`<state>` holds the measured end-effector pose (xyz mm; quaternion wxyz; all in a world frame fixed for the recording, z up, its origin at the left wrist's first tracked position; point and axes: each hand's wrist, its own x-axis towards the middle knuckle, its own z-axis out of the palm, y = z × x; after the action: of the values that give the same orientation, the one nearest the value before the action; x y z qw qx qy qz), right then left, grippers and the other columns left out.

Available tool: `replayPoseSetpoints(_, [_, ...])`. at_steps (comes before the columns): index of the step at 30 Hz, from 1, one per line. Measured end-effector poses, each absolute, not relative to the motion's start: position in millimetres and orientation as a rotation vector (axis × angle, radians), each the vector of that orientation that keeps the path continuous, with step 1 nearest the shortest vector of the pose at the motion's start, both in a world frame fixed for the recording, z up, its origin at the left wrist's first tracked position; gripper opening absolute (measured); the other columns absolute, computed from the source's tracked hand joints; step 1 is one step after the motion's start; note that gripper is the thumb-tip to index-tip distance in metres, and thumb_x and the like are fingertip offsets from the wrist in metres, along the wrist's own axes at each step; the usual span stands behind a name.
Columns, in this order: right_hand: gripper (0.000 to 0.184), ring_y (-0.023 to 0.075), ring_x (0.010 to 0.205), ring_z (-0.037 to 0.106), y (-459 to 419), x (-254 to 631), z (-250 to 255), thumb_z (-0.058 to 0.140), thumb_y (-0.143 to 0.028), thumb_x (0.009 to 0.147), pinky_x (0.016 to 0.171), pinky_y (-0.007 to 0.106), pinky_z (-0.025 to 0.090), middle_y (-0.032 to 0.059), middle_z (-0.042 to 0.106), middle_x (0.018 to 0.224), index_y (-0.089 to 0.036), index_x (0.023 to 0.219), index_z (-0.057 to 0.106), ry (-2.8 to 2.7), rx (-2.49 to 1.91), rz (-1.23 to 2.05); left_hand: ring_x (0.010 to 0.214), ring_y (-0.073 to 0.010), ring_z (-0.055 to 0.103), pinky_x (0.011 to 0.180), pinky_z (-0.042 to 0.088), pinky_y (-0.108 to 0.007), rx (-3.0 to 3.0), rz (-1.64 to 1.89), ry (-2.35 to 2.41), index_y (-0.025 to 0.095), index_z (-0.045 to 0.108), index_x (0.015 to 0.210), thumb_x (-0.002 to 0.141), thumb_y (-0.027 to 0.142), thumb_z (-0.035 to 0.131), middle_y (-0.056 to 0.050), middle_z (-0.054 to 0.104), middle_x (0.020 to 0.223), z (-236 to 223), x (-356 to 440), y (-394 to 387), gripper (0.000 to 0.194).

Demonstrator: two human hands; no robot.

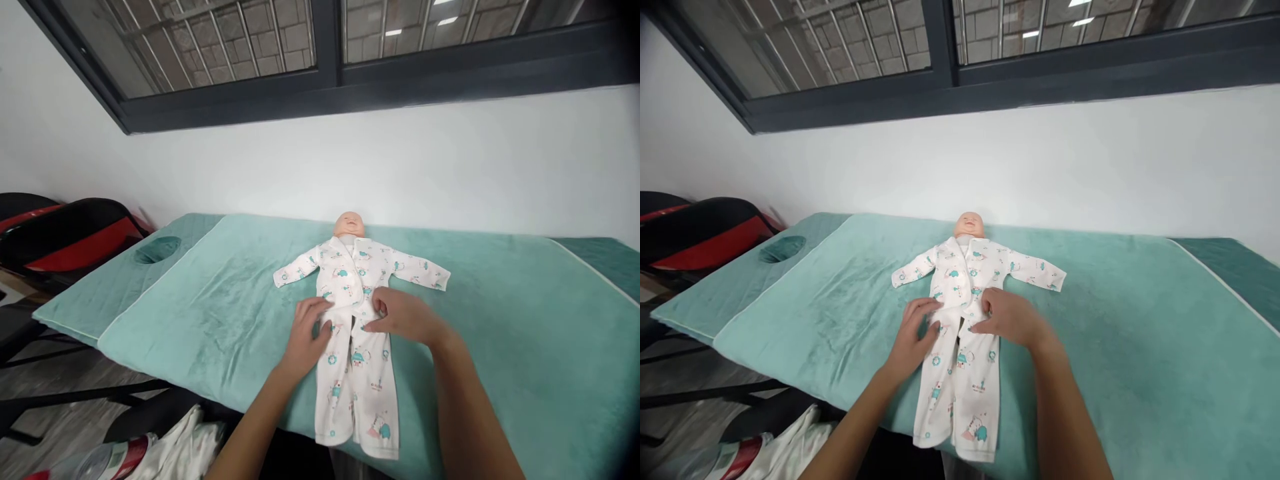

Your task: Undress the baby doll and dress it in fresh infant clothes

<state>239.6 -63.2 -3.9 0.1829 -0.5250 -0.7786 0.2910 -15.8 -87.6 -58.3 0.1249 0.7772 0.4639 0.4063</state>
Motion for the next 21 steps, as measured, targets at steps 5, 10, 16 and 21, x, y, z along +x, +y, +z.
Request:
replayPoseSetpoints(5, [0.021,0.0124,0.063,0.043,-87,228,-27,0.048,-0.031,0.092,0.058,0.027,0.028,-0.0039,0.048,0.071,-0.022,0.076,0.039,-2.121,-1.468,0.678,0.103,-0.0189,0.055,0.090,0.048,-0.035,2.166,1.402,1.422,0.024,0.064,0.114,0.095,0.020,0.052,-0.006,0.057,0.105,-85,-13,-86,0.023])
replayPoseSetpoints(10, [0.021,0.0124,0.062,0.041,-103,225,-49,0.043,-0.024,0.092,0.059,0.028,0.028,-0.0029,0.046,0.072,-0.021,0.074,0.033,-2.125,-1.392,0.556,0.094,-0.0173,0.057,0.084,0.047,-0.033,2.162,1.421,1.338,0.022,0.067,0.103,0.096,0.020,0.050,-0.004,0.061,0.097,-88,-21,-93,0.019])
replayPoseSetpoints(16, [0.030,0.0131,0.062,0.045,-110,238,-31,0.040,-0.032,0.098,0.059,0.029,0.025,-0.0010,0.051,0.071,-0.020,0.070,0.039,-2.344,-1.344,0.524,0.084,-0.0159,0.059,0.077,0.046,-0.029,1.981,1.218,1.200,0.020,0.070,0.090,0.097,0.029,0.049,-0.003,0.065,0.090,-59,-36,-78,0.024])
replayPoseSetpoints(21, [0.042,0.0147,0.062,0.046,-57,228,7,0.037,-0.047,0.099,0.060,0.028,0.031,-0.0013,0.050,0.065,-0.021,0.066,0.039,-2.004,-1.400,0.554,0.088,-0.0183,0.061,0.080,0.045,-0.030,1.932,1.246,1.469,0.021,0.073,0.096,0.092,0.028,0.052,-0.004,0.068,0.094,-20,-17,9,0.023])
